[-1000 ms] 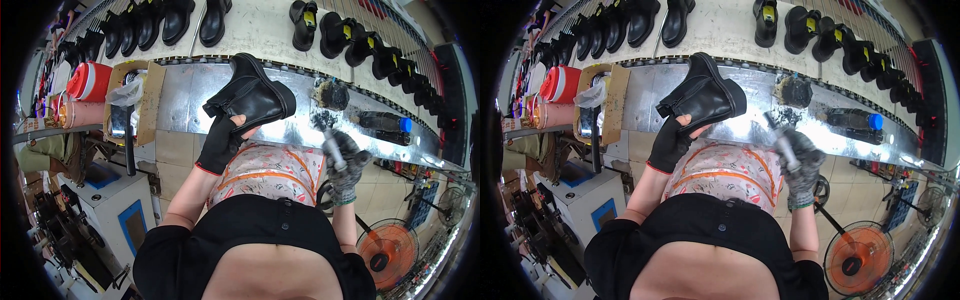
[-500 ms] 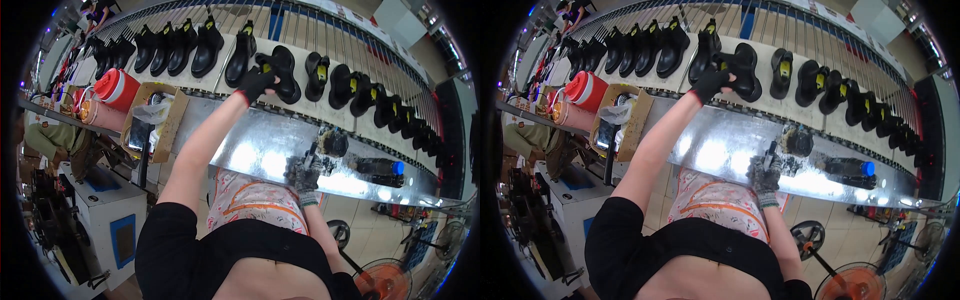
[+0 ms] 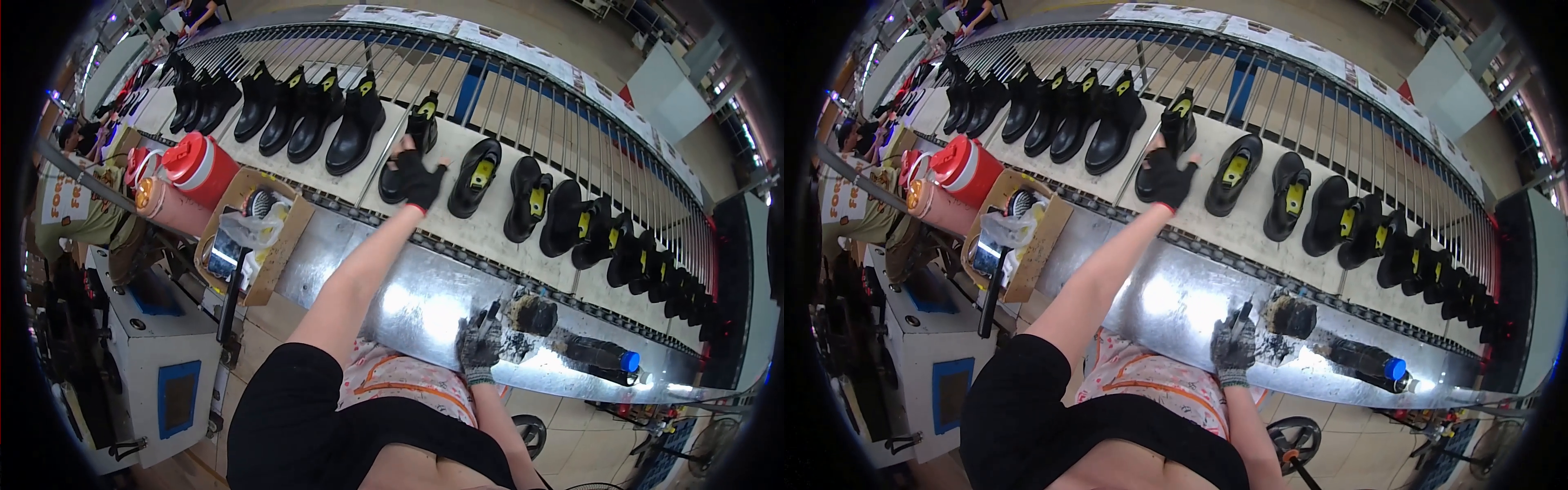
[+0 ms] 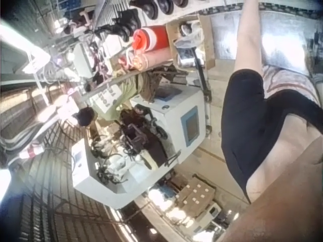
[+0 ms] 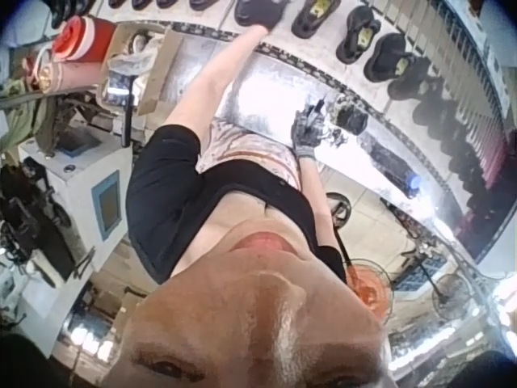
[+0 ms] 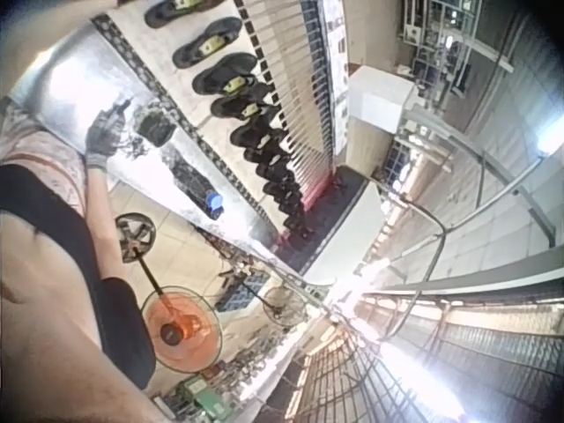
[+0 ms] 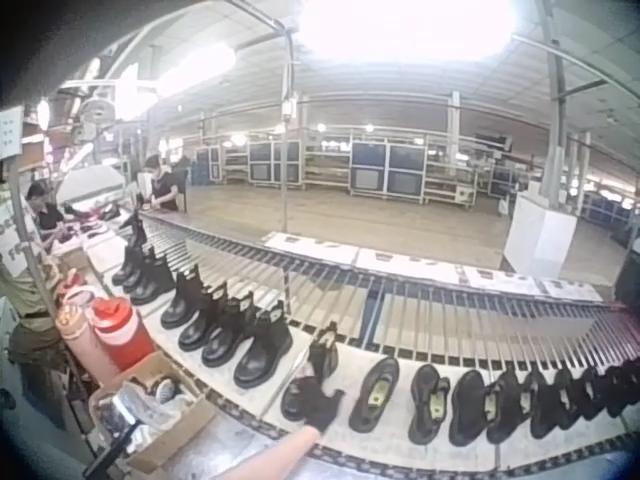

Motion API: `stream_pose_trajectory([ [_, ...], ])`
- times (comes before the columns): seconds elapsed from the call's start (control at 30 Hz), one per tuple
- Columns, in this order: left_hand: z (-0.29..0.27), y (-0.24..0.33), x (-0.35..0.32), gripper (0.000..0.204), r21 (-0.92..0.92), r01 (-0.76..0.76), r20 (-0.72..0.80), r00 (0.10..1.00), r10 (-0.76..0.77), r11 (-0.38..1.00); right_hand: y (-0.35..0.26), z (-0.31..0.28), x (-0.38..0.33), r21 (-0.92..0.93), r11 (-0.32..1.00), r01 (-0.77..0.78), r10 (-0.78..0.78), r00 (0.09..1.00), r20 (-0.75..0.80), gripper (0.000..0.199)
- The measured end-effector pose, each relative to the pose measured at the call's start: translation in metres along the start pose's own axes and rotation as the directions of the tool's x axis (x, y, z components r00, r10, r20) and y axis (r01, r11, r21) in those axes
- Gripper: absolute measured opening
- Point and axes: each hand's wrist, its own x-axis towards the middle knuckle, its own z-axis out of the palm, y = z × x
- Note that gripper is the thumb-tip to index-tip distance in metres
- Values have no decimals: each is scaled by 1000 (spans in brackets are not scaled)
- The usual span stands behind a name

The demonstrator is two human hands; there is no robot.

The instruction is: The recorder is applying an adhesive or finishing substance to the seams and soles of black leather boots using a small brush.

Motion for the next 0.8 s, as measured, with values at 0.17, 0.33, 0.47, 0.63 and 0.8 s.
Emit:
stream_pose_trajectory([
  [0.17, -35, -37, 43, 93, 334, 129, 338, 908, -246, 934, -48, 8, -1, -718, 690, 93, -92, 995, 40, 51],
  [0.33, -36, -28, 39, 81, 392, 136, 350, 893, -285, 910, -45, 12, -6, -808, 581, 94, -86, 995, 54, 58],
  [0.47, -41, -19, 44, 83, 491, 142, 425, 822, -379, 860, -72, 19, -11, -823, 532, 198, -220, 971, 91, 67],
  [0.63, -117, -31, 13, 70, 130, 190, 522, 821, -230, 973, -77, 18, -12, -751, 652, 109, -120, 992, 40, 70],
  [0.8, -222, 20, -72, 60, 86, 203, 578, 787, -215, 975, -37, 8, 0, -555, 810, 191, -182, 981, 73, 57],
])
